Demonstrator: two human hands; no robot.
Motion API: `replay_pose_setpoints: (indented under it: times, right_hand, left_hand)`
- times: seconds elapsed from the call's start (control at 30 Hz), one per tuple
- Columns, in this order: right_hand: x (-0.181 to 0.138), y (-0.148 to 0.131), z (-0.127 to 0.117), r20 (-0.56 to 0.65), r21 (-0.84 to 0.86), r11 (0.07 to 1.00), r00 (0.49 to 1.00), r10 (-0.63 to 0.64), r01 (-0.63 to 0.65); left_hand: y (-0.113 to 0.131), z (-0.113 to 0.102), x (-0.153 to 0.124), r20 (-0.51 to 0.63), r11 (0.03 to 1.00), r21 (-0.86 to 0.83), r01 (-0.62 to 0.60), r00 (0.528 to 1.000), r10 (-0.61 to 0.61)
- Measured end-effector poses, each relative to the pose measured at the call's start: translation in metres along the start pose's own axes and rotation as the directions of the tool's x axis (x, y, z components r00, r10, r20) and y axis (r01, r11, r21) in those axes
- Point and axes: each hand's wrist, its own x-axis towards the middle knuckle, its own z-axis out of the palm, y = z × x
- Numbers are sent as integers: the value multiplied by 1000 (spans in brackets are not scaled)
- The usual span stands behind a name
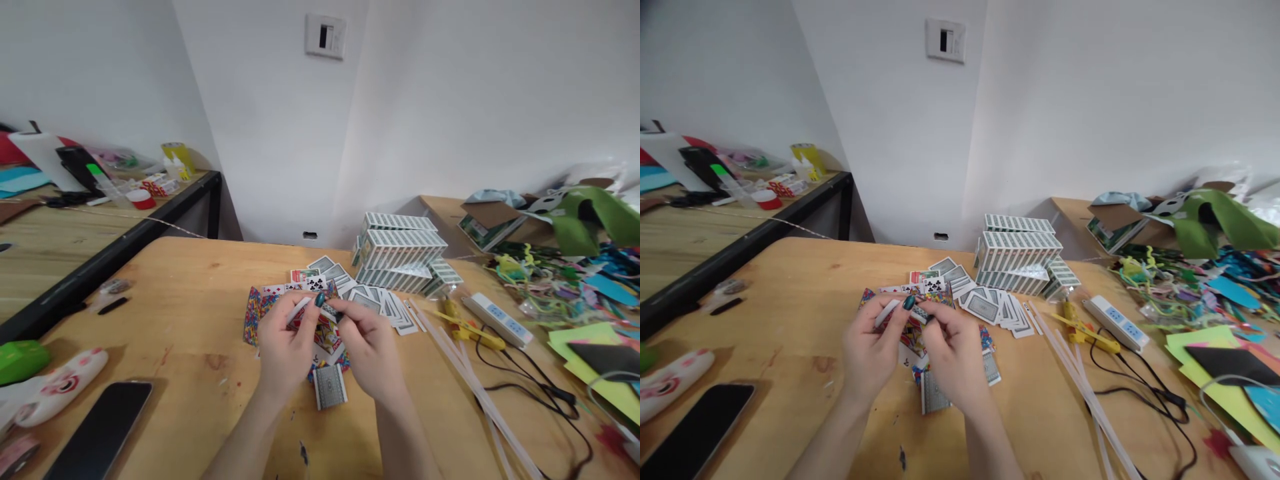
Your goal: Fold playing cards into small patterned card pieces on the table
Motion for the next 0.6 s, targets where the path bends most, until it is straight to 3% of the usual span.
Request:
replay_pose_setpoints:
  times: [0.1,0.23,0.37,0.53,0.6]
  right_hand:
    - [-1,3,-4,49,-30,1000,999,11,-10]
    - [0,6,-10,164,-12,1000,986,14,-13]
    - [4,6,-11,195,9,998,979,59,-62]
    - [9,10,-13,26,64,997,998,52,-53]
    - [10,13,-15,-35,154,986,997,74,-68]
  left_hand:
    - [-1,-4,2,9,1000,0,11,1000,-11]
    - [-1,-11,8,118,1000,29,10,993,-13]
    - [-5,-11,11,169,997,39,60,983,-65]
    - [-6,-6,14,184,942,-213,260,957,-222]
    - [-5,-7,16,266,909,-275,312,934,-240]
